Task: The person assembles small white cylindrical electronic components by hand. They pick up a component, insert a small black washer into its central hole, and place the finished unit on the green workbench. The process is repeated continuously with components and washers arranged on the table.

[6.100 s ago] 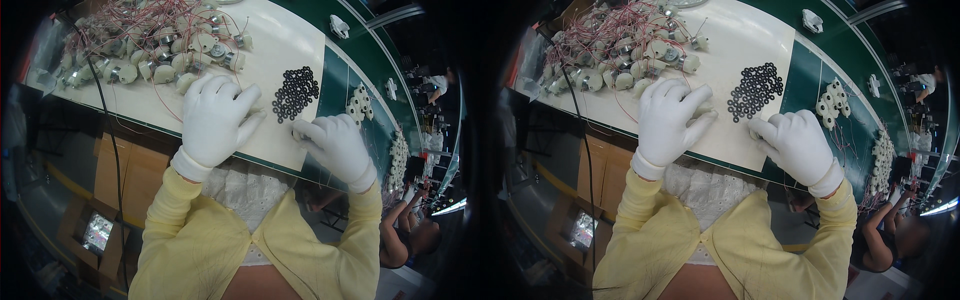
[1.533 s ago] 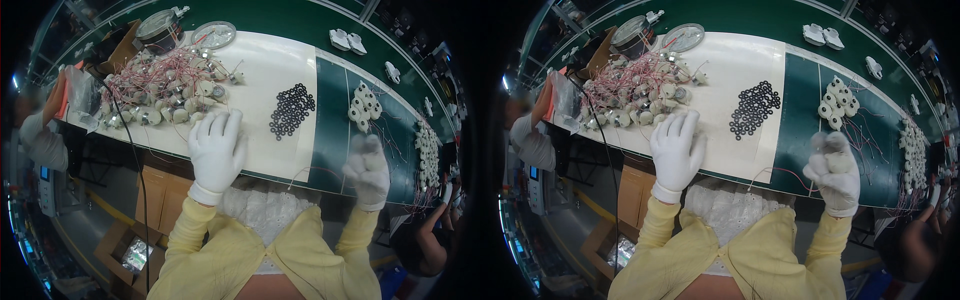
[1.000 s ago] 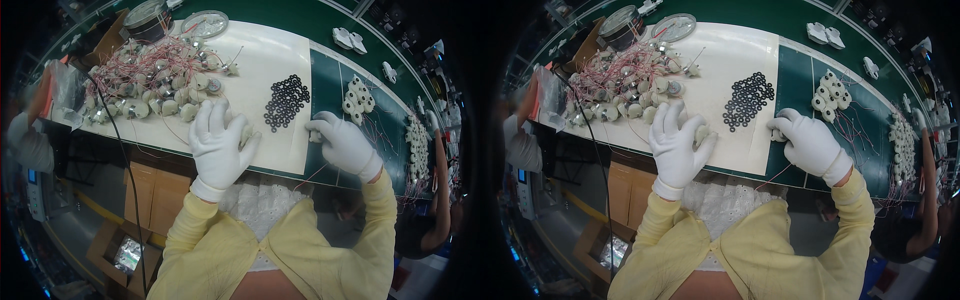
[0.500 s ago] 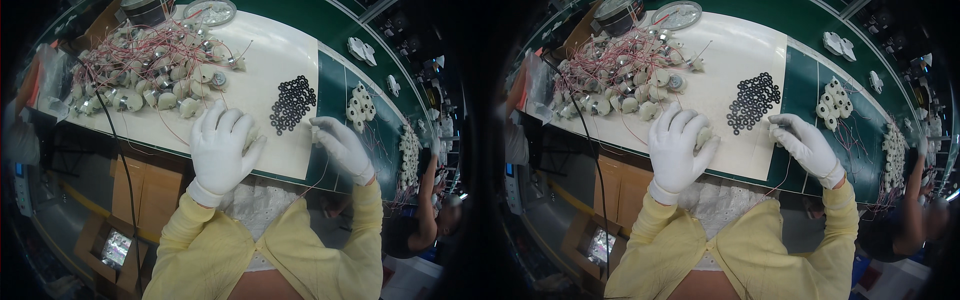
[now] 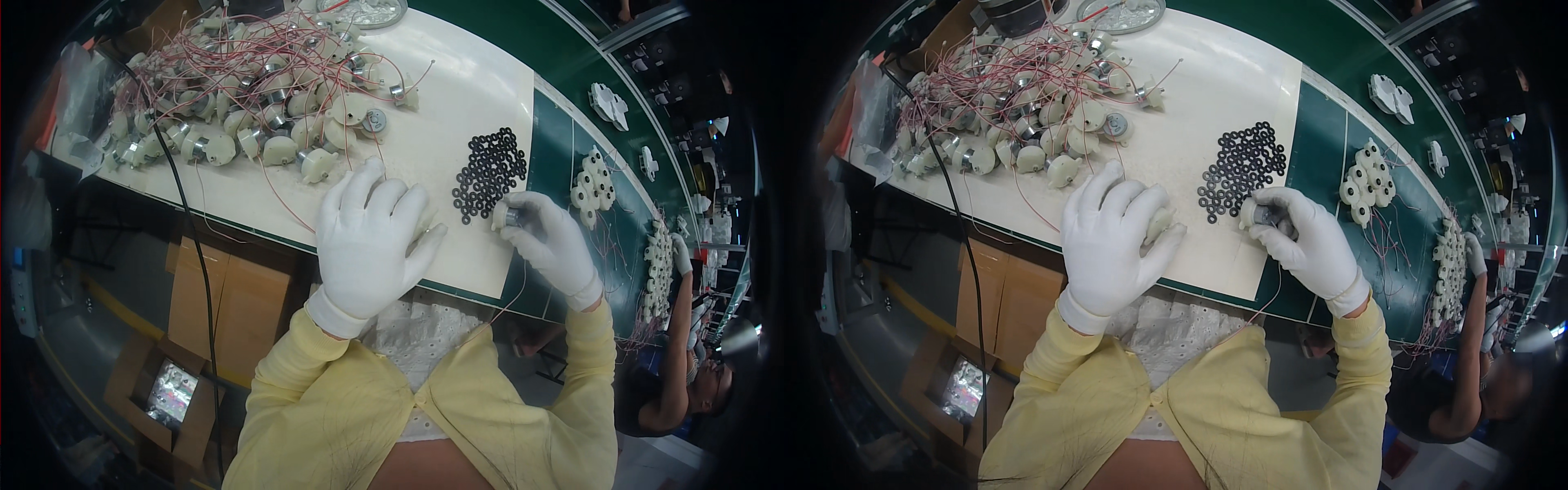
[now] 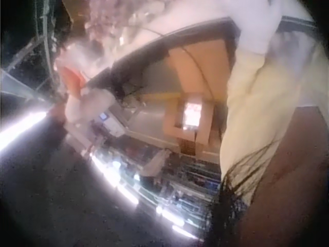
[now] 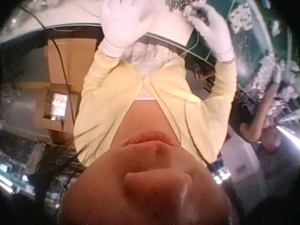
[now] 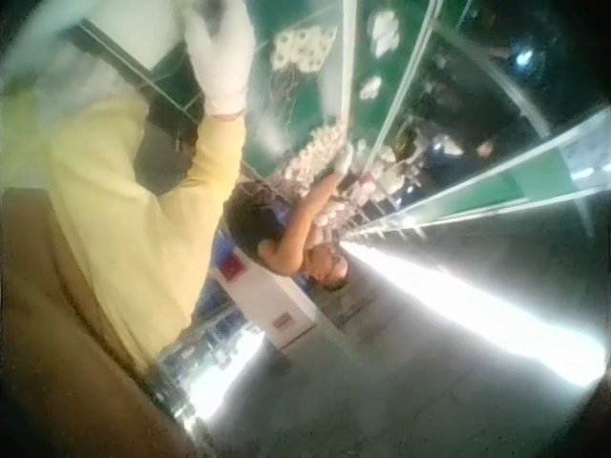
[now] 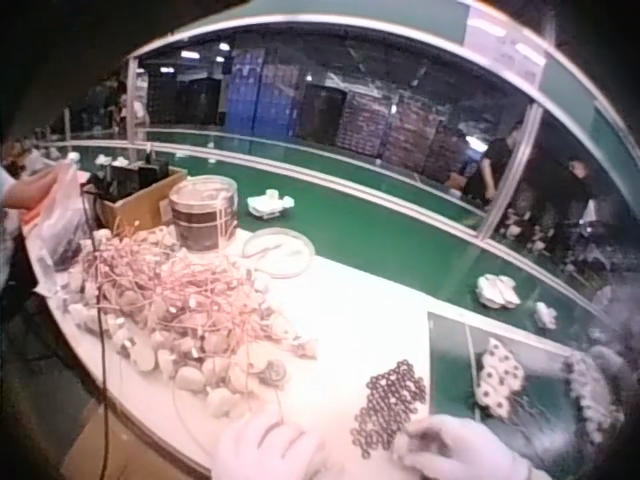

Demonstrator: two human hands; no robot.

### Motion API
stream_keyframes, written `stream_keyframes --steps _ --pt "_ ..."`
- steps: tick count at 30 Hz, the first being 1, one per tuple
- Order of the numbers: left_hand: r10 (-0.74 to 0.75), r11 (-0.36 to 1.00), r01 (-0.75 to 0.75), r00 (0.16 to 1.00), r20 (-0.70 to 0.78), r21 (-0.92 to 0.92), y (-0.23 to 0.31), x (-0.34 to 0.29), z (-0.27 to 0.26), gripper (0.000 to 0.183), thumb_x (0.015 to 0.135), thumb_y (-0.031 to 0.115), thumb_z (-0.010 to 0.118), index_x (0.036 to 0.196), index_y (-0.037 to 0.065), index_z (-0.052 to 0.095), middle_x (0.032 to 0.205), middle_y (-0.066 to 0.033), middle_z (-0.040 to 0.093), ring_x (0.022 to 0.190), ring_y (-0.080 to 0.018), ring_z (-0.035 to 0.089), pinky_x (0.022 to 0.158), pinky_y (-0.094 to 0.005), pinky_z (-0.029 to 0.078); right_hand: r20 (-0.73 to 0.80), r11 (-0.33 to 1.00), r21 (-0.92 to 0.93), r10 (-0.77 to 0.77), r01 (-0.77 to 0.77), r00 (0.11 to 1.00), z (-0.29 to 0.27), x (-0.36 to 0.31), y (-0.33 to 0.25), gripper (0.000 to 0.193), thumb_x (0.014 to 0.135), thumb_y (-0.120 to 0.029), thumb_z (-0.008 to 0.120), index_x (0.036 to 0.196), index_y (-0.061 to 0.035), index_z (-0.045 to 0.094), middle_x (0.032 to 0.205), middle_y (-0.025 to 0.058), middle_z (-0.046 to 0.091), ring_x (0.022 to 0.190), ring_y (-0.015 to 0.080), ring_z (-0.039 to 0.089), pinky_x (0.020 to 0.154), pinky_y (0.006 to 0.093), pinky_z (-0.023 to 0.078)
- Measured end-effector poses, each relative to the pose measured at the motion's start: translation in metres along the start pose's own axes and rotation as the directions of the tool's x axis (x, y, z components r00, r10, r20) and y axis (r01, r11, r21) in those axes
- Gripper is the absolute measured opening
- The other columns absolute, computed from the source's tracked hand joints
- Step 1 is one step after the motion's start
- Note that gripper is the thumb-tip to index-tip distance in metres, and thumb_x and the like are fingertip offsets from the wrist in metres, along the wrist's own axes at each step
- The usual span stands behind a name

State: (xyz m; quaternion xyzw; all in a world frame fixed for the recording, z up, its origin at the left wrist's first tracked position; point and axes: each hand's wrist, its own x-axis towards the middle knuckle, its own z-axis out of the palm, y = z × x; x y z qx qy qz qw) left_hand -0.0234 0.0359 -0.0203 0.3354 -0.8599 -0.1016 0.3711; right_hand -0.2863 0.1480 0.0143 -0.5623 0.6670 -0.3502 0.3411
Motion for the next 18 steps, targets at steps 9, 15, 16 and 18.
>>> stream_keyframes --steps 9,15,16,18 --pt "-0.002 1.000 0.002 1.000 0.004 -0.011 0.000 0.000 -0.001 0.039 0.079 0.033 0.084 0.111 0.014 0.074 0.110 -0.0060 0.067 0.125 -0.0358 0.058 0.103 -0.0508 0.045 0.074 0.897 -0.394 -0.189 0.203 0.979 0.000 0.009 -0.034 0.038 0.089 -0.011 0.079 0.125 -0.0028 0.069 0.094 0.0125 0.075 0.070 0.0243 0.070 0.067 0.0337 0.056" --pt "-0.007 1.000 0.007 1.000 -0.006 -0.010 0.000 0.000 -0.001 0.039 0.079 0.032 0.085 0.111 0.014 0.074 0.110 -0.0060 0.067 0.125 -0.0360 0.059 0.102 -0.0506 0.046 0.116 0.815 -0.517 -0.234 0.260 0.965 0.002 0.014 -0.049 0.031 0.091 -0.018 0.078 0.119 -0.0074 0.072 0.091 0.0120 0.075 0.074 0.0312 0.072 0.067 0.0394 0.056" --pt "-0.007 1.000 0.007 1.000 -0.006 -0.008 0.000 0.000 -0.001 0.038 0.079 0.032 0.085 0.111 0.014 0.074 0.110 -0.0060 0.067 0.125 -0.0360 0.059 0.102 -0.0505 0.046 0.111 0.794 -0.552 -0.231 0.253 0.967 0.003 0.015 -0.054 0.030 0.091 -0.019 0.078 0.118 -0.0081 0.073 0.089 0.0114 0.075 0.074 0.0314 0.072 0.067 0.0399 0.056" --pt "-0.005 1.000 0.005 1.000 -0.006 -0.005 0.000 0.000 -0.002 0.038 0.079 0.032 0.085 0.110 0.013 0.074 0.110 -0.0060 0.067 0.125 -0.0360 0.059 0.101 -0.0504 0.046 0.082 0.781 -0.574 -0.242 0.244 0.967 0.005 0.014 -0.055 0.027 0.091 -0.021 0.078 0.115 -0.0092 0.074 0.086 0.0103 0.074 0.074 0.0315 0.072 0.066 0.0404 0.055"
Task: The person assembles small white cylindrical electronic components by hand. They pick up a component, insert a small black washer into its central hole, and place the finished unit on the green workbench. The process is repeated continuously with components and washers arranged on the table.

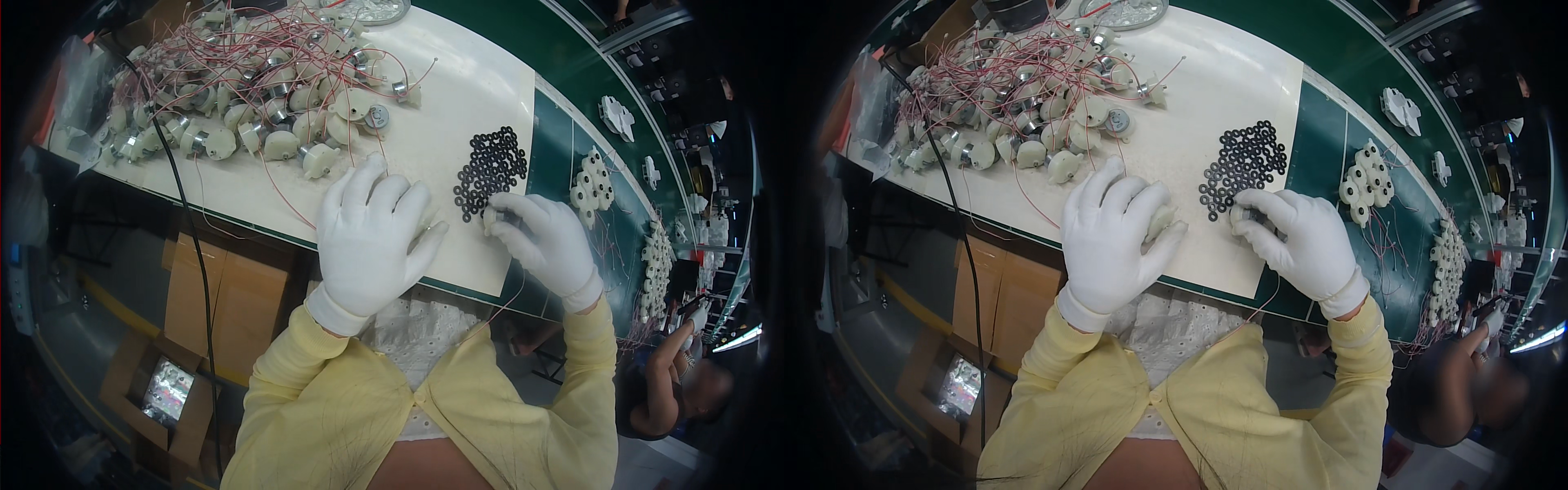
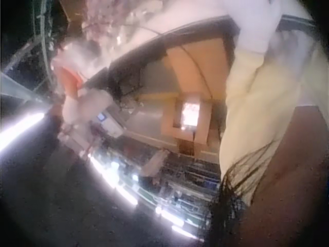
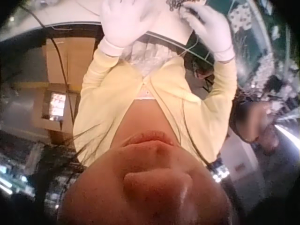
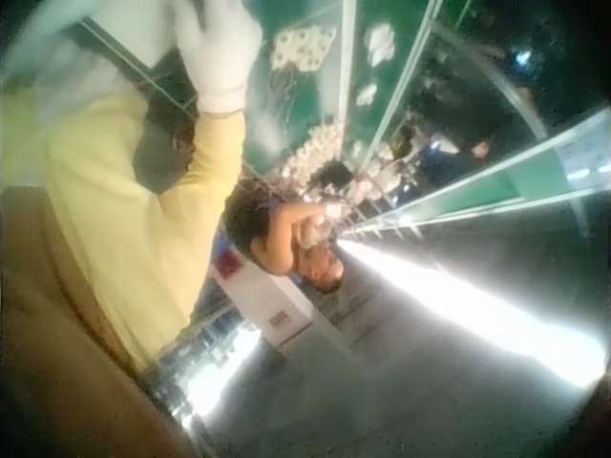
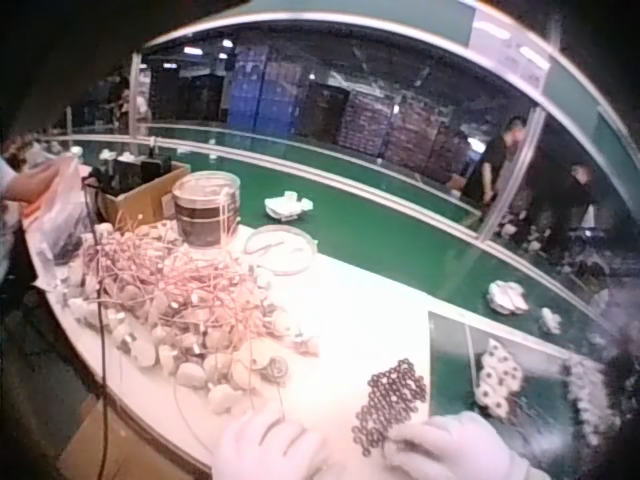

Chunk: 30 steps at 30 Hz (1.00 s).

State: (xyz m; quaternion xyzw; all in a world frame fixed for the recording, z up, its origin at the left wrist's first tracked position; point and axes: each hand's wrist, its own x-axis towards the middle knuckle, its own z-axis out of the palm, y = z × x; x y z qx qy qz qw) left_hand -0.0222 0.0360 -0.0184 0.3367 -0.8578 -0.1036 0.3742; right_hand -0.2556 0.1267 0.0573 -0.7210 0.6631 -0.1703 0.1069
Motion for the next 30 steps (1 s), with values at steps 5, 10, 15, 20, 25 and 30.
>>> stream_keyframes --steps 5,10,15,20,25,30 --pt "-0.001 1.000 0.001 1.000 0.003 -0.006 -0.001 0.000 0.001 0.038 0.079 0.032 0.085 0.110 0.014 0.074 0.110 -0.0058 0.067 0.124 -0.0359 0.059 0.101 -0.0504 0.046 0.019 0.996 -0.093 0.012 -0.010 1.000 -0.002 -0.001 -0.003 0.018 0.091 -0.023 0.078 0.105 -0.0117 0.075 0.079 0.0084 0.072 0.071 0.0303 0.070 0.063 0.0410 0.052" --pt "0.002 1.000 -0.002 1.000 -0.002 -0.013 -0.001 -0.001 0.002 0.038 0.079 0.032 0.085 0.110 0.013 0.074 0.109 -0.0060 0.067 0.124 -0.0359 0.059 0.101 -0.0507 0.046 0.106 0.944 -0.309 -0.087 0.116 0.991 -0.011 0.000 -0.009 0.012 0.093 -0.024 0.075 0.101 -0.0147 0.076 0.072 0.0055 0.066 0.065 0.0279 0.066 0.063 0.0418 0.046" --pt "0.005 1.000 -0.005 1.000 -0.001 -0.015 -0.001 -0.001 0.002 0.039 0.079 0.031 0.085 0.112 0.013 0.073 0.109 -0.0062 0.066 0.124 -0.0360 0.058 0.102 -0.0508 0.045 0.189 0.895 -0.406 -0.116 0.185 0.975 -0.014 0.002 -0.011 0.018 0.087 -0.018 0.075 0.105 -0.0170 0.073 0.077 0.0026 0.065 0.068 0.0276 0.062 0.067 0.0408 0.044" --pt "0.009 1.000 -0.009 1.000 0.009 -0.002 0.000 -0.001 0.001 0.038 0.079 0.030 0.085 0.112 0.014 0.073 0.109 -0.0057 0.067 0.125 -0.0360 0.058 0.103 -0.0506 0.045 0.212 0.894 -0.418 -0.076 0.160 0.974 -0.011 0.001 -0.009 0.018 0.088 -0.019 0.074 0.106 -0.0162 0.072 0.078 0.0040 0.065 0.070 0.0280 0.063 0.068 0.0413 0.045" --pt "0.011 1.000 -0.011 1.000 0.017 0.007 0.000 0.000 0.001 0.036 0.080 0.029 0.085 0.111 0.015 0.073 0.107 -0.0048 0.068 0.124 -0.0362 0.059 0.101 -0.0505 0.045 0.171 0.925 -0.353 -0.086 0.143 0.981 -0.008 0.000 -0.007 0.018 0.089 -0.020 0.074 0.106 -0.0160 0.073 0.078 0.0039 0.066 0.071 0.0278 0.065 0.067 0.0413 0.046" --pt "0.055 0.998 -0.055 0.998 0.009 0.013 -0.003 0.002 0.002 0.034 0.081 0.032 0.082 0.107 0.013 0.072 0.103 -0.0067 0.065 0.119 -0.0345 0.059 0.098 -0.0493 0.047 0.237 0.885 -0.433 -0.073 0.172 0.969 -0.013 -0.003 -0.010 0.016 0.090 -0.022 0.073 0.105 -0.0166 0.072 0.076 0.0038 0.067 0.070 0.0275 0.067 0.067 0.0403 0.046"
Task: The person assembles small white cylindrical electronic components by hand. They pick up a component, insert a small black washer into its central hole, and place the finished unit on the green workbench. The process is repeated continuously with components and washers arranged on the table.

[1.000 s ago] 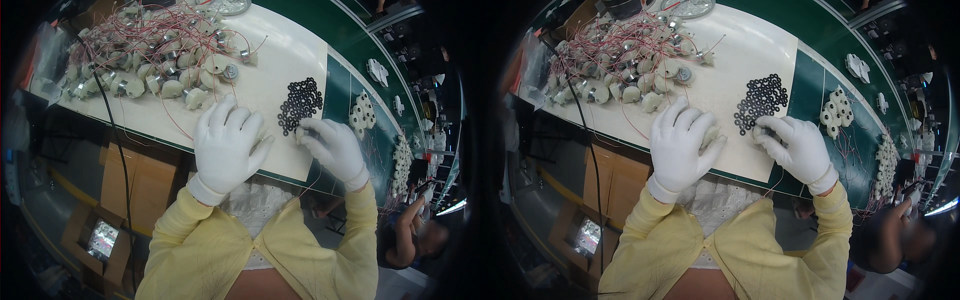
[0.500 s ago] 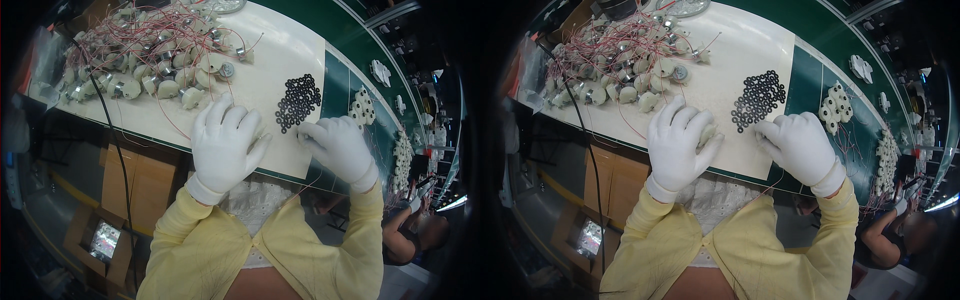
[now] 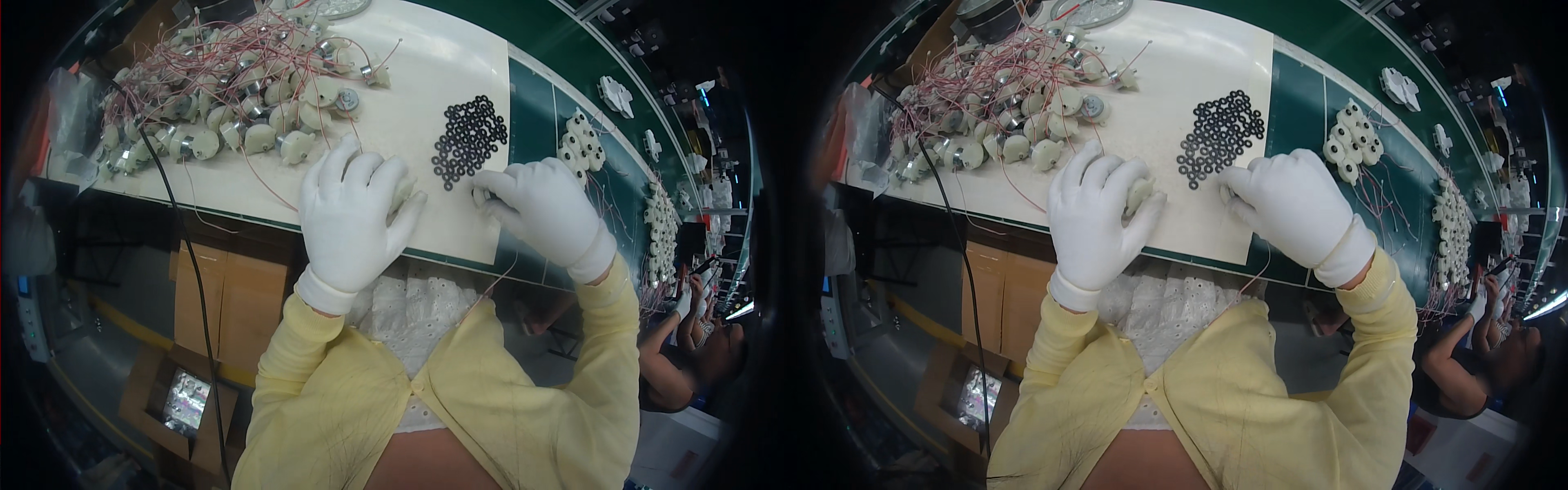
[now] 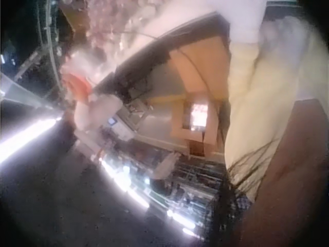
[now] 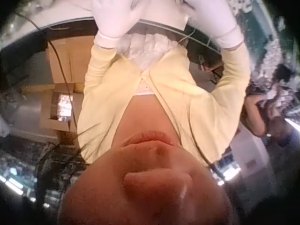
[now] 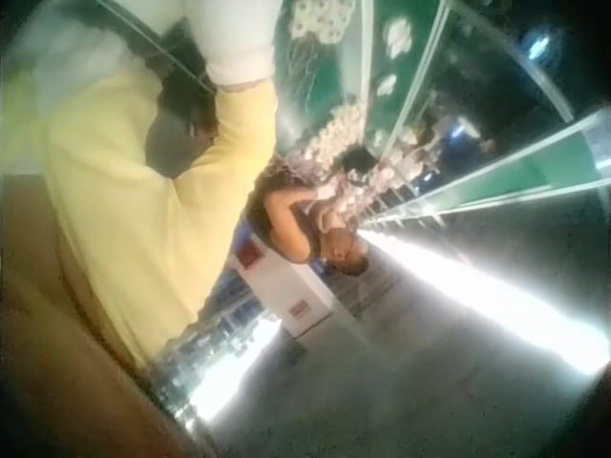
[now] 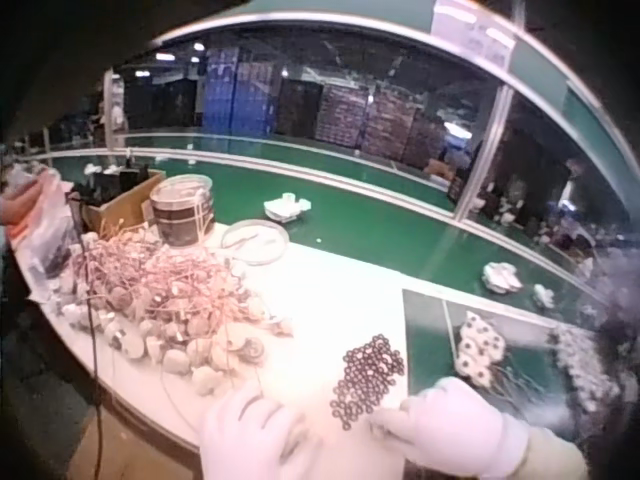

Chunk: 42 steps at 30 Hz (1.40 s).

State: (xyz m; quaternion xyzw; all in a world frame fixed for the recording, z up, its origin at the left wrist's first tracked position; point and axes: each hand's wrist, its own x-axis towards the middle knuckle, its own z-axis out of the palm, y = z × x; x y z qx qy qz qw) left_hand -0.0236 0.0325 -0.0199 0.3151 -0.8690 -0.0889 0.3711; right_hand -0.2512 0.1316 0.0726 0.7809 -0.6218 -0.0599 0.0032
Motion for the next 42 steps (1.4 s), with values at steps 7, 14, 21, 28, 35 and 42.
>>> stream_keyframes --steps 7,14,21,28,35,42 --pt "0.006 1.000 -0.006 1.000 -0.020 0.000 0.001 -0.002 0.000 0.033 0.081 0.031 0.082 0.106 0.013 0.072 0.101 -0.0068 0.065 0.117 -0.0343 0.060 0.097 -0.0492 0.047 0.069 0.999 0.003 -0.052 0.051 0.996 -0.003 -0.006 -0.001 0.011 0.092 -0.022 0.071 0.102 -0.0174 0.071 0.071 0.0019 0.067 0.067 0.0249 0.068 0.064 0.0388 0.046" --pt "-0.011 1.000 0.011 1.000 0.002 -0.003 0.002 -0.003 -0.001 0.034 0.079 0.027 0.085 0.108 0.016 0.071 0.102 -0.0033 0.066 0.122 -0.0361 0.060 0.096 -0.0491 0.045 -0.118 0.921 0.386 0.105 -0.052 0.987 0.019 -0.019 0.004 0.022 0.094 -0.017 0.072 0.114 -0.0087 0.073 0.086 0.0083 0.076 0.074 0.0247 0.074 0.072 0.0354 0.054" --pt "-0.014 1.000 0.014 1.000 0.001 -0.003 0.000 -0.004 -0.001 0.035 0.078 0.027 0.085 0.109 0.017 0.071 0.104 -0.0035 0.066 0.123 -0.0362 0.059 0.097 -0.0494 0.045 0.195 0.261 0.919 0.351 -0.296 0.916 0.030 -0.026 0.008 0.034 0.107 -0.012 0.063 0.136 0.0060 0.064 0.108 0.0039 0.073 0.093 0.0092 0.064 0.082 0.0254 0.053" --pt "-0.018 1.000 0.018 1.000 0.010 -0.012 0.001 -0.004 0.000 0.036 0.079 0.028 0.085 0.110 0.016 0.072 0.106 -0.0041 0.067 0.123 -0.0359 0.059 0.099 -0.0496 0.044 0.136 0.242 0.941 0.363 -0.234 0.922 0.042 -0.024 0.013 0.033 0.108 -0.015 0.065 0.135 0.0045 0.066 0.103 0.0037 0.076 0.085 0.0079 0.064 0.081 0.0248 0.055" --pt "-0.029 1.000 0.029 0.999 0.018 -0.004 0.001 -0.004 -0.002 0.038 0.078 0.028 0.085 0.111 0.016 0.073 0.107 -0.0043 0.067 0.124 -0.0355 0.059 0.100 -0.0498 0.044 -0.066 0.620 0.767 0.332 -0.165 0.941 0.029 -0.003 -0.005 0.027 0.101 -0.013 0.070 0.124 0.0020 0.070 0.101 0.0111 0.080 0.091 0.0243 0.078 0.079 0.0330 0.059" --pt "-0.024 1.000 0.024 1.000 0.003 -0.006 0.001 -0.005 -0.001 0.040 0.078 0.029 0.086 0.113 0.015 0.073 0.108 -0.0047 0.067 0.124 -0.0351 0.059 0.101 -0.0499 0.046 -0.264 0.886 0.457 0.220 -0.080 0.939 0.036 0.002 -0.015 0.025 0.095 -0.023 0.077 0.113 -0.0067 0.073 0.082 0.0073 0.075 0.073 0.0295 0.073 0.067 0.0389 0.054"
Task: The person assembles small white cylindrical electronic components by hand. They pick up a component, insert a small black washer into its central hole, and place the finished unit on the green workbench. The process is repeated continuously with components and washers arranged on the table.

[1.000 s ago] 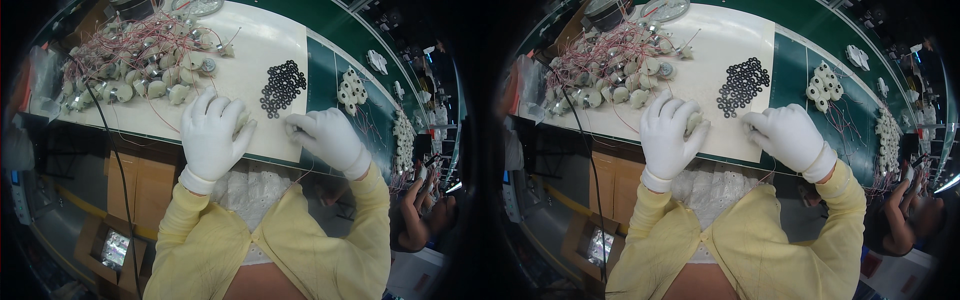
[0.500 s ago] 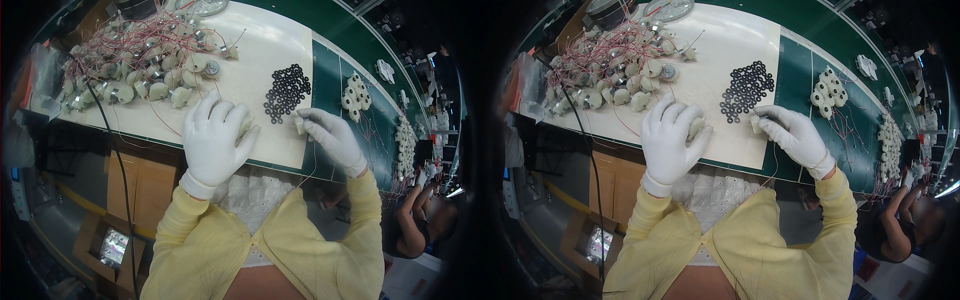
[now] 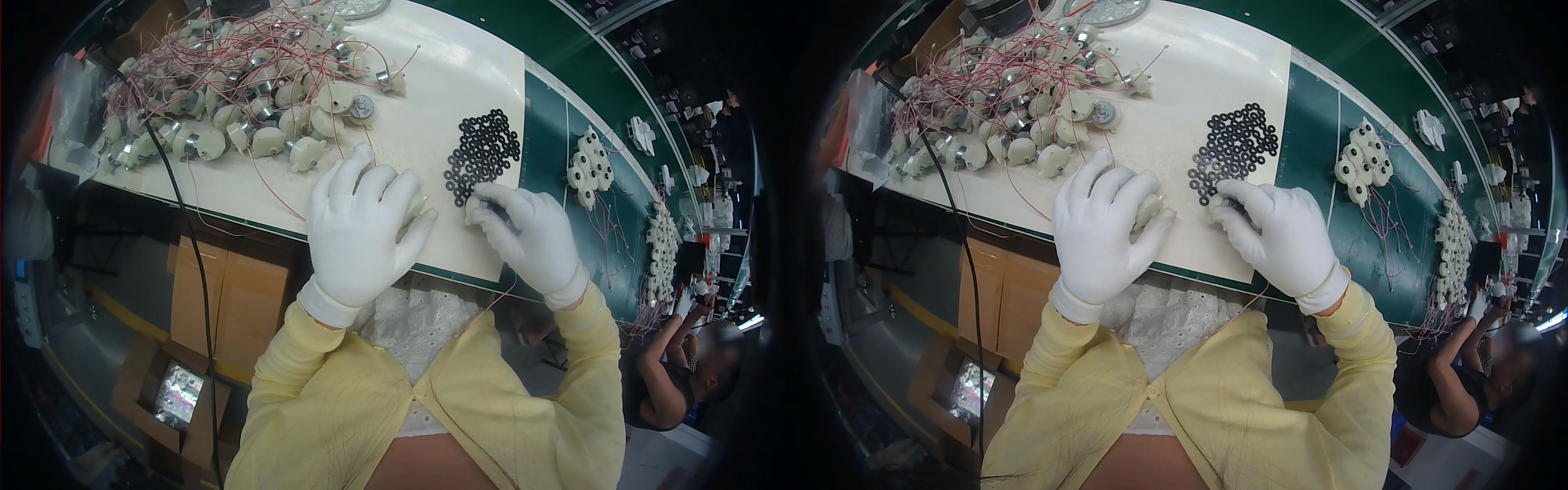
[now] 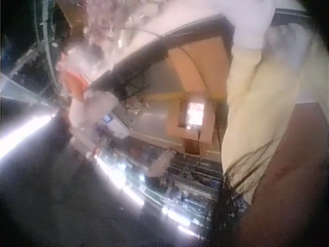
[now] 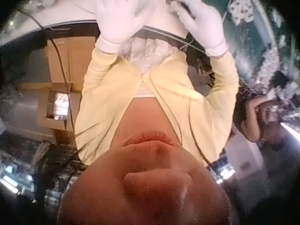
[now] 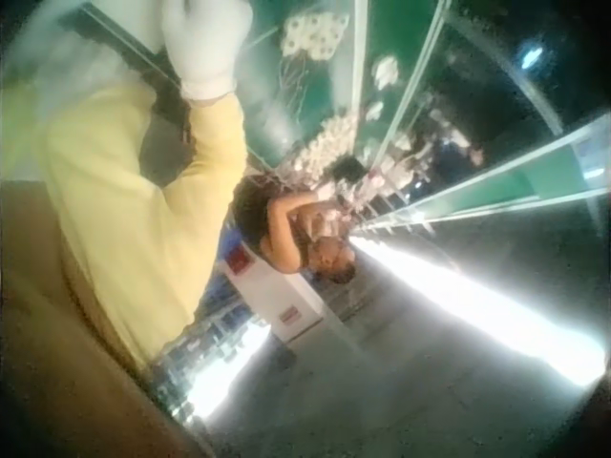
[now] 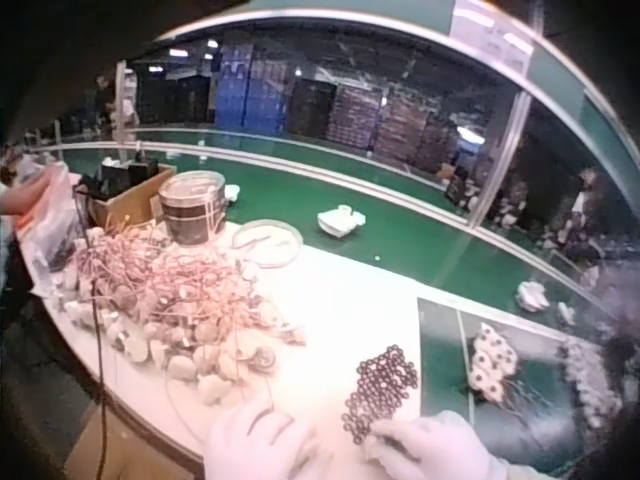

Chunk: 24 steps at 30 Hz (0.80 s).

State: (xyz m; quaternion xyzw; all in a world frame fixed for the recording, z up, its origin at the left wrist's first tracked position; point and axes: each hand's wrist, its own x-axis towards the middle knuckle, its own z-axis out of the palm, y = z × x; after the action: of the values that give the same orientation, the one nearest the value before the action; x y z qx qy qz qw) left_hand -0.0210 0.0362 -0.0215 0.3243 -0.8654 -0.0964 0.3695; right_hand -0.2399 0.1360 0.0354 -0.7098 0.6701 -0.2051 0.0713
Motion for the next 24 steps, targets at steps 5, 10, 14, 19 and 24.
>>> stream_keyframes --steps 5,10,14,19,24 --pt "-0.002 1.000 0.002 1.000 -0.009 -0.008 0.000 0.000 0.000 0.041 0.078 0.029 0.086 0.113 0.014 0.073 0.109 -0.0053 0.066 0.124 -0.0352 0.059 0.101 -0.0499 0.046 0.004 0.994 -0.097 0.043 -0.043 0.999 -0.003 0.000 -0.007 0.023 0.091 -0.025 0.079 0.109 -0.0110 0.073 0.075 0.0059 0.070 0.069 0.0277 0.069 0.065 0.0409 0.048" --pt "0.000 1.000 0.000 1.000 -0.014 -0.009 0.000 0.000 0.000 0.041 0.078 0.029 0.086 0.113 0.014 0.073 0.109 -0.0054 0.066 0.123 -0.0353 0.059 0.100 -0.0499 0.046 0.082 0.974 -0.224 -0.013 0.031 0.997 -0.015 0.002 -0.019 0.017 0.091 -0.024 0.077 0.105 -0.0144 0.074 0.072 0.0059 0.067 0.067 0.0277 0.068 0.064 0.0418 0.047" --pt "-0.003 1.000 0.003 1.000 -0.012 -0.015 0.000 0.000 0.000 0.040 0.078 0.029 0.086 0.113 0.014 0.073 0.109 -0.0052 0.066 0.123 -0.0353 0.059 0.100 -0.0498 0.046 0.169 0.976 -0.207 -0.033 0.068 0.985 -0.021 0.006 -0.018 0.013 0.092 -0.024 0.074 0.101 -0.0153 0.075 0.070 0.0075 0.066 0.064 0.0290 0.067 0.061 0.0425 0.049" --pt "-0.005 1.000 0.005 1.000 0.004 -0.010 0.000 0.001 0.000 0.040 0.078 0.029 0.086 0.113 0.014 0.073 0.109 -0.0050 0.066 0.123 -0.0353 0.059 0.100 -0.0496 0.045 0.242 0.969 -0.204 -0.090 0.141 0.966 -0.022 0.014 -0.020 0.016 0.093 -0.026 0.073 0.103 -0.0130 0.074 0.069 0.0112 0.065 0.062 0.0323 0.068 0.059 0.0438 0.053" --pt "-0.011 1.000 0.011 1.000 0.010 -0.005 0.001 0.002 -0.001 0.040 0.078 0.028 0.086 0.113 0.014 0.073 0.109 -0.0052 0.067 0.124 -0.0355 0.059 0.100 -0.0496 0.045 0.184 0.974 -0.215 -0.036 0.076 0.982 -0.009 0.011 -0.030 0.022 0.095 -0.029 0.073 0.103 -0.0089 0.072 0.072 0.0125 0.069 0.068 0.0325 0.072 0.063 0.0433 0.056"
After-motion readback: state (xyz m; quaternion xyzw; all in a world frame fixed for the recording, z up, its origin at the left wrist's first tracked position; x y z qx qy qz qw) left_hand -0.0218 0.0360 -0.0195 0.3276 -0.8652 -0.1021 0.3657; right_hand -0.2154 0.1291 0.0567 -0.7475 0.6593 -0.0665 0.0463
